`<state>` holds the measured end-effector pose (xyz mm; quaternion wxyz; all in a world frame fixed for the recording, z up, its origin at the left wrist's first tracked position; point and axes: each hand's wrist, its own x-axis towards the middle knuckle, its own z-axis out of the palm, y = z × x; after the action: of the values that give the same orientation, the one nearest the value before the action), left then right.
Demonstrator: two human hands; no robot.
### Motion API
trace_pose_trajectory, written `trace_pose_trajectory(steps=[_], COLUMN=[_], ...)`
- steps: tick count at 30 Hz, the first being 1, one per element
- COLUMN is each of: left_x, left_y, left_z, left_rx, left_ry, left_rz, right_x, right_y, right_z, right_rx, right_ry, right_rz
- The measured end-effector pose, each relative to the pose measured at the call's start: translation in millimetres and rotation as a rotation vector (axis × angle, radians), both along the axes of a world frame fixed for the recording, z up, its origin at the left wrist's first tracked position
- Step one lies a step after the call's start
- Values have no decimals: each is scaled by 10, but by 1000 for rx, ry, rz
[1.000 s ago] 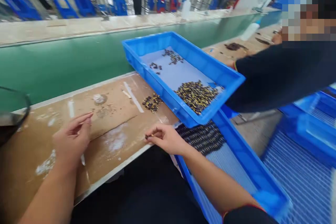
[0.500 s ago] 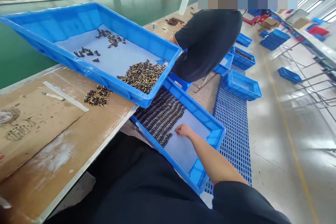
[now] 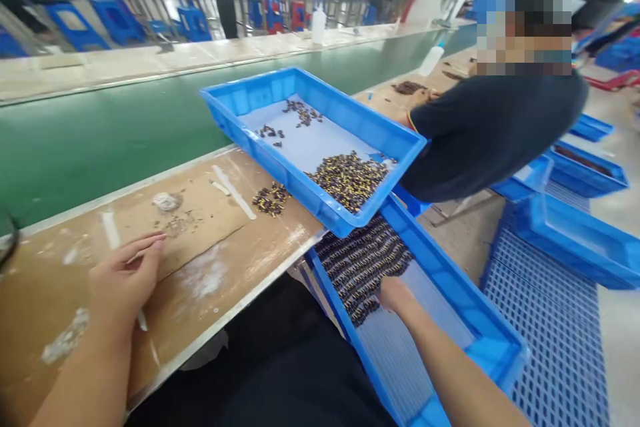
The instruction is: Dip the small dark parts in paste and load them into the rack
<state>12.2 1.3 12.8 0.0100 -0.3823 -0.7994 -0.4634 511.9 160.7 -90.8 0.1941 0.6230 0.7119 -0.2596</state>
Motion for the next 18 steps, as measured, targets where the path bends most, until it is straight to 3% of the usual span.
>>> trace_pose_trajectory(steps=[3,5,6,8,11,13,15,18], left_x=[-80,-35,30,242,682,969,1192,1391], left_y=[-29,-45,-59,-127,-407,-730,-1136,-1810], left_z=[-69,-40,5,144,362,430,423,351], left_rx=[-26,-42,-35,24,148,179,170,119], left_ry=[14,34,46,83,137,133,124,108], left_rz=[-30,-39,-51,-117,-358,-477,-446,-233], right_x=[-459,-952,-1235,-1817,-2563,-2894,-3081,-3168], right_y=[48,61,72,127,313,475,626,815], right_z=[466,797,936,1117,1141,1063,977,867], right_rx=[-241,-342,-284,46,554,682,719,739], right_ry=[161,463,622,826,844,719,592,531], right_rz=[195,387,471,555,564,600,659,773])
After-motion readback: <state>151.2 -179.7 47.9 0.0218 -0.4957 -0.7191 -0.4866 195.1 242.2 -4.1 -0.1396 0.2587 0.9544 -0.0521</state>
